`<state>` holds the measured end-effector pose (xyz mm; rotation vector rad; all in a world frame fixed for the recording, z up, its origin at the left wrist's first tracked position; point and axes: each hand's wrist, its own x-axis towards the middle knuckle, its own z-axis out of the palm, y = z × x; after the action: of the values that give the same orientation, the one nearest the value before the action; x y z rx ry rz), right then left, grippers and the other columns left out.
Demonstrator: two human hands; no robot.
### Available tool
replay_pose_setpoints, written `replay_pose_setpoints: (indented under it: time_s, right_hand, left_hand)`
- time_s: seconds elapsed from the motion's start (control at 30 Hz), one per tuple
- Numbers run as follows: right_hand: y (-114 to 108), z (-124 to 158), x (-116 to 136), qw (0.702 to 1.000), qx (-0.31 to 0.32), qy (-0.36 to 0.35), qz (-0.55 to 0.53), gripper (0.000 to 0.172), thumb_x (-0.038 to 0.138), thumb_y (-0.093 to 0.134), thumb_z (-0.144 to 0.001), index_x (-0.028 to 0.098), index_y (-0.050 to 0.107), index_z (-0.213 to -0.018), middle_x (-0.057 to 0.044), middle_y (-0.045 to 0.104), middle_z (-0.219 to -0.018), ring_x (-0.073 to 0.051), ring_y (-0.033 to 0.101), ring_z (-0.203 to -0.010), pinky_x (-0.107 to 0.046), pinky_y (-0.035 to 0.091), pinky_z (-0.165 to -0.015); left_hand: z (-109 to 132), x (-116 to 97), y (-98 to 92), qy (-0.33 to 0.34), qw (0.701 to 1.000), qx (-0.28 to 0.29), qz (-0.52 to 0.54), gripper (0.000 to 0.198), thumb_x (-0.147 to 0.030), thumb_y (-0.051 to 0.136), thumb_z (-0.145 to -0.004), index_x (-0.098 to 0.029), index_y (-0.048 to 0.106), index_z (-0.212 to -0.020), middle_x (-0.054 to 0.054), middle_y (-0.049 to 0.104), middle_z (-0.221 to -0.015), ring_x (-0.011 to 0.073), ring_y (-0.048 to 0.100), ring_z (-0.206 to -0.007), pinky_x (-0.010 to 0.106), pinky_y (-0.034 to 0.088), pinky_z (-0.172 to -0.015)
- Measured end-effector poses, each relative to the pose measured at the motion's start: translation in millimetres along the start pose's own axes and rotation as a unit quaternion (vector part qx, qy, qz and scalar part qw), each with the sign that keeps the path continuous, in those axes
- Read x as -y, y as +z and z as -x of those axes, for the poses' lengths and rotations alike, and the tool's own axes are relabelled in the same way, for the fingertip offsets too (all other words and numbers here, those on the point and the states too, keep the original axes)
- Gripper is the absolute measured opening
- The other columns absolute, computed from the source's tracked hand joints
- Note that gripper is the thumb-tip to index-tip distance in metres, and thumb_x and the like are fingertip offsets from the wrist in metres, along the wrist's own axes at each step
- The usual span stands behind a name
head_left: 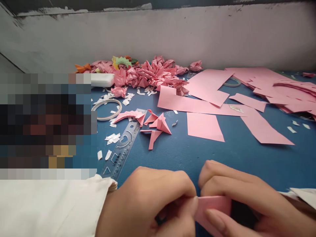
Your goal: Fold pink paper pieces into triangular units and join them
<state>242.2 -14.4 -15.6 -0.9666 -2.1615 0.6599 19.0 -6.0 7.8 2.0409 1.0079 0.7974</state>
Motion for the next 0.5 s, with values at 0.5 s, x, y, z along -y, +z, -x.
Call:
replay_pose_setpoints:
  time_s: [0.5]
  right_hand:
    - [-11.7,-16.6,-22.3,0.965,0.020,-0.064,0.252,0.039,0.034,0.038,-0.113,0.023,0.055,-0.080,-0.001,0.059,-0.074,-0.015,0.057,-0.066,-0.027,0.047,-0.063]
  left_hand:
    - [-12.4,16.4,-19.1,0.109,0.951,0.026,-0.290,0.028,-0.010,0.048,-0.095,-0.019,0.061,-0.071,-0.002,0.059,-0.065,0.0167,0.056,-0.056,0.033,0.038,-0.047]
